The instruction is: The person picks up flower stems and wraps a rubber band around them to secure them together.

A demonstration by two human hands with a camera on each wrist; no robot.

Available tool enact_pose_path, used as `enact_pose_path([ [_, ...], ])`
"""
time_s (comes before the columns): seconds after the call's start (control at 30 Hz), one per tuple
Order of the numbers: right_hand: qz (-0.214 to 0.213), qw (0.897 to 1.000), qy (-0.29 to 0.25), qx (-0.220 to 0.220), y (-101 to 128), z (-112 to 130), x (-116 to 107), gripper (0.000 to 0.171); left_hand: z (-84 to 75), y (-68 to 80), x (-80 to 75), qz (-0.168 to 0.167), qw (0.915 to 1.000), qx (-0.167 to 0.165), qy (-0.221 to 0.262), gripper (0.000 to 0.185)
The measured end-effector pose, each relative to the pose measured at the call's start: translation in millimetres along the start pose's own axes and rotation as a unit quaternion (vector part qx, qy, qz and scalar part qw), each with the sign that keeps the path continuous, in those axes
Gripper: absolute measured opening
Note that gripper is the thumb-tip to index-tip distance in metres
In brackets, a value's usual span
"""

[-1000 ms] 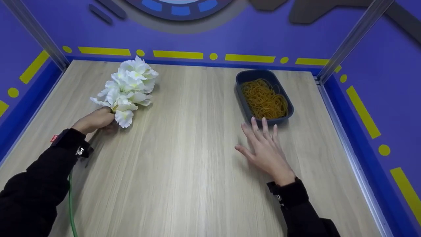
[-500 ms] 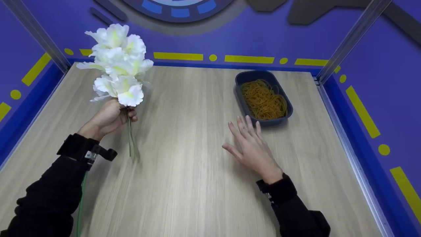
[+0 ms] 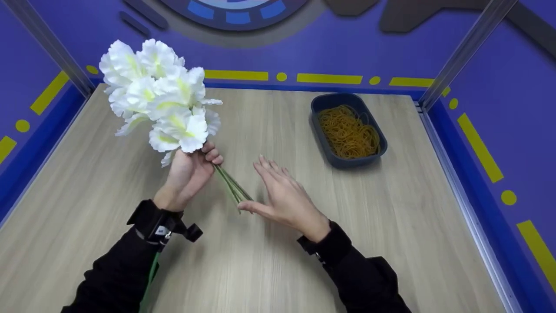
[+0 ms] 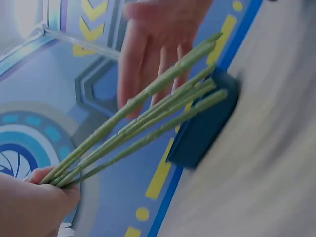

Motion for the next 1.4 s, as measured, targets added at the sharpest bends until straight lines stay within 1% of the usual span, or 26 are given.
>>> enact_pose_path([
  [0.07, -0.003, 1.0, -0.004, -0.007, -2.0, 9.1, 6.0, 0.092, 7.6, 4.7, 5.8, 0.022, 0.9993, 0.01, 0.03, 0.024],
  [0.1, -0.005, 1.0, -0.006, -0.009, -2.8, 12.4, 9.6, 0.088, 10.6, 6.9, 8.3, 0.034, 0.9983, 0.014, 0.045, 0.023],
  [0.17, -0.013, 1.0, -0.001, -0.017, -4.2, 18.0, 16.1, 0.071, 15.7, 10.3, 11.8, 0.058, 0.9952, 0.023, 0.075, 0.027],
  [0.23, -0.025, 0.999, 0.008, -0.032, -5.3, 21.3, 21.9, 0.048, 18.9, 11.7, 14.2, 0.082, 0.9914, 0.031, 0.097, 0.034],
  [0.3, -0.037, 0.998, 0.014, -0.049, -5.4, 22.9, 26.3, 0.027, 20.4, 10.9, 14.9, 0.079, 0.9911, 0.032, 0.103, 0.032],
  [0.37, -0.046, 0.997, 0.021, -0.066, -4.7, 23.6, 29.5, 0.013, 21.4, 8.4, 13.6, 0.056, 0.9926, 0.022, 0.106, 0.025],
  [0.4, -0.047, 0.996, 0.022, -0.073, -4.0, 23.7, 30.8, 0.009, 21.7, 7.1, 12.6, 0.038, 0.9938, 0.015, 0.103, 0.027],
  [0.47, -0.047, 0.995, 0.022, -0.081, -2.7, 23.5, 32.5, 0.007, 22.4, 4.8, 9.1, -0.003, 0.9947, -0.006, 0.102, 0.035],
  [0.53, -0.046, 0.995, 0.025, -0.089, -1.5, 23.4, 33.4, 0.008, 23.6, 2.8, 4.9, -0.032, 0.9928, -0.025, 0.113, 0.039],
  [0.6, -0.045, 0.994, 0.031, -0.096, -0.6, 23.6, 34.1, 0.009, 24.5, 1.4, 0.7, -0.05, 0.9898, -0.038, 0.128, 0.041],
  [0.67, -0.042, 0.993, 0.039, -0.101, 0.1, 23.7, 35.1, 0.009, 24.9, -0.1, -3.6, -0.062, 0.9862, -0.043, 0.147, 0.042],
  [0.83, -0.033, 0.992, 0.061, -0.101, 1.0, 25.0, 41.7, 0.011, 23.2, -3.1, -12.4, -0.07, 0.9766, -0.035, 0.201, 0.046],
  [0.93, -0.032, 0.992, 0.069, -0.104, 0.7, 26.9, 46.5, 0.011, 20.7, -4.2, -13.8, -0.069, 0.9733, -0.033, 0.217, 0.048],
  [1.03, -0.04, 0.991, 0.07, -0.11, 0.6, 28.5, 48.4, 0.011, 18.6, -4.2, -12.7, -0.071, 0.9727, -0.034, 0.218, 0.049],
  [1.13, -0.038, 0.991, 0.061, -0.113, 1.3, 28.4, 48.3, 0.011, 17.5, -3.4, -11.8, -0.078, 0.9726, -0.03, 0.217, 0.047],
  [1.2, -0.025, 0.992, 0.055, -0.107, 1.1, 27.4, 47.6, 0.012, 16.2, -2.8, -12.0, -0.083, 0.9732, -0.025, 0.213, 0.048],
  [1.27, -0.003, 0.995, 0.043, -0.093, 1.4, 24.8, 45.3, 0.016, 14.1, -2.1, -12.8, -0.089, 0.9735, -0.02, 0.21, 0.048],
  [1.33, 0.016, 0.996, 0.031, -0.077, 1.7, 20.4, 39.4, 0.019, 11.0, -1.3, -13.6, -0.095, 0.9736, -0.012, 0.207, 0.048],
  [1.4, 0.021, 0.997, 0.023, -0.064, 1.5, 12.9, 28.3, 0.021, 6.8, -0.4, -14.0, -0.097, 0.9731, -0.003, 0.209, 0.047],
])
Point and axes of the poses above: each hand's wrist, its own y-axis away from the middle knuckle, its own x-axis out of the palm, z = x × y, the point moved 5 cm from there along -y, towards the middle knuckle, and after that the axes turned 2 degrees about -z, right-handed, at the moved point
